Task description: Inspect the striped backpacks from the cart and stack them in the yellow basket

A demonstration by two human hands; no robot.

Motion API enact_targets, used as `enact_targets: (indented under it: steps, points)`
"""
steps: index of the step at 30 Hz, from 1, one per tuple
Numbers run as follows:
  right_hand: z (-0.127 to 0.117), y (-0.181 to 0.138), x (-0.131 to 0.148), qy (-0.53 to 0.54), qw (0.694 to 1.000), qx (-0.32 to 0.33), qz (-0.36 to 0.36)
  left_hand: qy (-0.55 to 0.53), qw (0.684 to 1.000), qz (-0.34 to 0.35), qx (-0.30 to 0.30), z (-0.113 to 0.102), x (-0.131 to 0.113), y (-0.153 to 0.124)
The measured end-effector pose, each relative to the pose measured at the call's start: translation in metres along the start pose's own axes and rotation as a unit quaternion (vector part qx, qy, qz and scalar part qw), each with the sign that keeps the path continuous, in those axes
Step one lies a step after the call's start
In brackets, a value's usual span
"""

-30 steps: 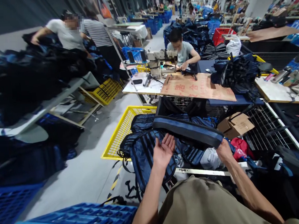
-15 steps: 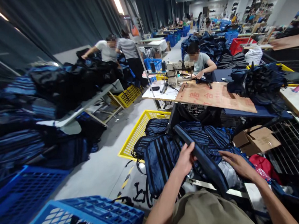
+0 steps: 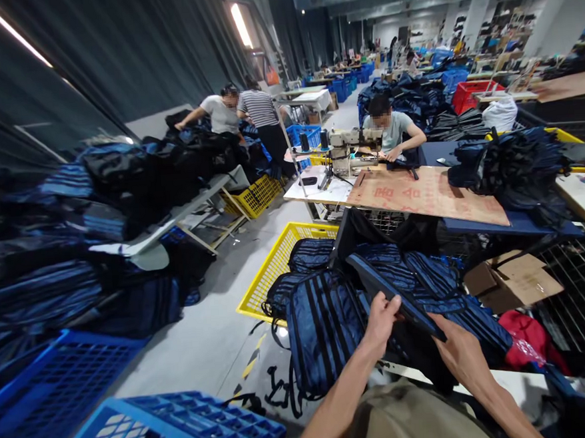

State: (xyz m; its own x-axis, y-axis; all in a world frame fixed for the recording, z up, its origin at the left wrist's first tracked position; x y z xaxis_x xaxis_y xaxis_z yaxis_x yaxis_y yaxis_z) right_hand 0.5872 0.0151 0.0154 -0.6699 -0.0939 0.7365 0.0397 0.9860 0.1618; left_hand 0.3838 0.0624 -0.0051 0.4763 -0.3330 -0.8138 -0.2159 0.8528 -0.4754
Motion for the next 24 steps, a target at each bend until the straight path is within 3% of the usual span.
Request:
enact_targets:
  steps: [2,5,7,10,14,18,21,24]
  points:
    - [-0.008,-0.013,-0.003,0.017,1.000,-0.004,-0.022,-0.032,0.998,0.003,-0.061,-0.021,-0.012,0.017]
    - [-0.013,-0.036,-0.020,0.059,0.998,0.021,0.001,-0.057,0.994,0.013,-0.096,-0.036,-0.030,0.033]
    - [-0.007,-0.048,-0.033,0.090,0.993,0.061,0.050,-0.065,0.993,0.014,-0.093,-0.030,-0.035,0.030]
    - [0.007,-0.052,-0.038,0.132,0.979,0.090,0.125,-0.064,0.997,0.009,-0.044,0.004,-0.026,0.003]
    - [0.008,-0.025,-0.017,0.136,0.980,-0.036,0.138,-0.026,0.997,0.007,0.069,0.057,-0.009,-0.042]
    - [-0.004,0.001,0.001,0.098,0.979,-0.148,0.096,0.065,0.988,0.043,0.135,0.075,-0.010,-0.068]
    - [-0.027,0.018,-0.010,0.029,0.981,-0.183,0.060,0.158,0.966,0.046,0.201,0.073,-0.013,-0.075]
    - [-0.082,0.042,-0.046,-0.063,0.967,-0.244,0.028,0.239,0.948,0.031,0.209,0.035,-0.027,-0.061]
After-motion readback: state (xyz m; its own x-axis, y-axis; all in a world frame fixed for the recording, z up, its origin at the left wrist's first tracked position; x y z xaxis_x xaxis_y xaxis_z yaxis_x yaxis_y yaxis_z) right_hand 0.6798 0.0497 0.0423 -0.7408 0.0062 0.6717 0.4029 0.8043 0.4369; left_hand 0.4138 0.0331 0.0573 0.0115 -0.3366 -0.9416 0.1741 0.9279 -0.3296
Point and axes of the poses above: each hand's wrist, its own y-axis towards the middle knuckle, its own z-axis out of the palm, x = y × z, the point moved 9 cm from there along y, towards the middle knuckle, and after that the axes turned 15 degrees about -x, right-handed, at the moved point
